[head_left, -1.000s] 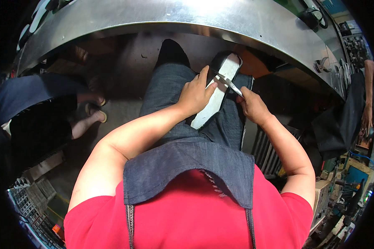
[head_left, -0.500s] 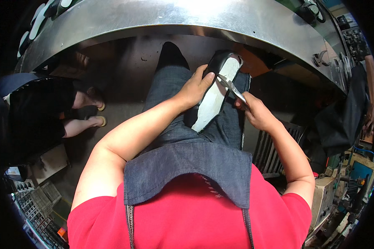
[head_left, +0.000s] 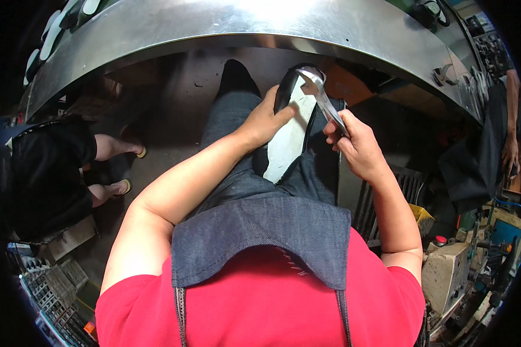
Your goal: Pull the shoe upper over the last and trim excess material using lasting pliers.
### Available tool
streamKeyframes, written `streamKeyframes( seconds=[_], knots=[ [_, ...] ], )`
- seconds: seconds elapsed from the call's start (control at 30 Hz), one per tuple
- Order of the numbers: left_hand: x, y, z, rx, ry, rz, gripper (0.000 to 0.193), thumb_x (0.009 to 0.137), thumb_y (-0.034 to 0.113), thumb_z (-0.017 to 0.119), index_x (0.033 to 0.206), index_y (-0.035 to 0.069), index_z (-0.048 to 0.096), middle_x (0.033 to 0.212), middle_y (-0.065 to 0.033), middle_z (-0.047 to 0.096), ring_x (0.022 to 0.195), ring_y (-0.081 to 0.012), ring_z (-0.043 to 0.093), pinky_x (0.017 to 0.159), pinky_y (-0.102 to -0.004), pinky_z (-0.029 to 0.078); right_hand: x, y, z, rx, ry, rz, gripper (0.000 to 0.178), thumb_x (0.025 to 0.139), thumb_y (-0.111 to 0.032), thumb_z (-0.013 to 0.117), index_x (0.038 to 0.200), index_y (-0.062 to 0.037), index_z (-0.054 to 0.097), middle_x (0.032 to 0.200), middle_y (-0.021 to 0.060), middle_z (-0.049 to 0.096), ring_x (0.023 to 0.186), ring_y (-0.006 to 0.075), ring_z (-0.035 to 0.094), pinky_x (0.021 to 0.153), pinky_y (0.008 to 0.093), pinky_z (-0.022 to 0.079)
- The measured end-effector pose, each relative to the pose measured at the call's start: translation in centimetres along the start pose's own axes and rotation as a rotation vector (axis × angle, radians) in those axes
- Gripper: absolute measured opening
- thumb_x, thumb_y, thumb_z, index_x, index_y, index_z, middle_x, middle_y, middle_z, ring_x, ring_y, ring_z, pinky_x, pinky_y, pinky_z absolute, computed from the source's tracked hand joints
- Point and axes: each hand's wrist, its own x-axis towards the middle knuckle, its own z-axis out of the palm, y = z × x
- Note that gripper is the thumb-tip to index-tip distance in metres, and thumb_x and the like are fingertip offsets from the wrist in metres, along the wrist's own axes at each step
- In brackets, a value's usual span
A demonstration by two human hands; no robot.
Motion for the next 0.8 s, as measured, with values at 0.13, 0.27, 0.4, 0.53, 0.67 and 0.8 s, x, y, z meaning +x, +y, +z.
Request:
streamKeyframes(
  seconds=[0.13,0.27,0.4,0.53,0.67,0.8],
  knots=[
    [-0.8,0.0,-0.3,0.137,0.038,0.135,0.076,0.09,0.033,0.065,0.149,0.005,0.026,0.136,-0.0198,0.05,0.128,-0.0281,0.047,0.107,-0.0373,0.036,-1.1,1.8,-0.8,0.156,-0.149,0.123,0.031,0.078,0.01,0.04,0.104,-0.001,0.055,0.093,0.0061,0.06,0.085,0.0138,0.059,0.077,0.0287,0.05],
    [-1.1,-0.1,0.0,0.273,0.109,0.075,0.075,0.092,0.036,0.062,0.148,0.002,0.025,0.135,-0.0266,0.051,0.127,-0.0383,0.05,0.107,-0.0403,0.037,-0.2,0.9,-1.1,-0.076,-0.238,0.106,0.027,0.081,0.008,0.044,0.105,0.001,0.054,0.091,0.0103,0.062,0.091,0.0176,0.06,0.082,0.0319,0.049],
    [-0.9,-0.3,0.2,0.294,0.13,0.072,0.067,0.096,0.032,0.055,0.147,0.001,0.026,0.134,-0.0286,0.051,0.127,-0.042,0.05,0.106,-0.0417,0.037,0.9,-0.5,-1.6,-0.154,-0.26,0.042,0.028,0.08,0.008,0.045,0.107,0.0029,0.053,0.093,0.0155,0.063,0.093,0.0245,0.062,0.085,0.0353,0.049],
    [-1.2,0.0,0.4,0.313,0.14,0.048,0.058,0.1,0.03,0.046,0.147,0.0,0.027,0.135,-0.0298,0.05,0.128,-0.0429,0.048,0.106,-0.0428,0.037,1.5,-1.9,-2.1,-0.384,-0.296,0.049,0.033,0.076,0.009,0.047,0.108,0.0033,0.054,0.096,0.0206,0.061,0.096,0.0347,0.062,0.087,0.0402,0.047],
    [-1.5,0.4,0.0,0.283,0.086,0.023,0.065,0.1,0.033,0.04,0.146,-0.008,0.021,0.141,-0.0364,0.039,0.132,-0.0467,0.04,0.111,-0.0439,0.033,1.5,-3.2,-3.1,-0.47,-0.331,0.05,0.027,0.078,0.006,0.05,0.104,0.0025,0.054,0.097,0.0227,0.059,0.097,0.0406,0.059,0.085,0.0469,0.047],
    [-1.3,0.3,-0.1,0.254,0.075,0.049,0.065,0.1,0.032,0.04,0.146,-0.008,0.021,0.141,-0.0371,0.038,0.131,-0.0474,0.041,0.11,-0.0441,0.033,1.5,-3.1,-3.1,-0.309,-0.323,0.064,0.028,0.075,0.008,0.051,0.102,0.0042,0.054,0.098,0.0231,0.059,0.097,0.0414,0.058,0.086,0.0453,0.047]
  ],
)
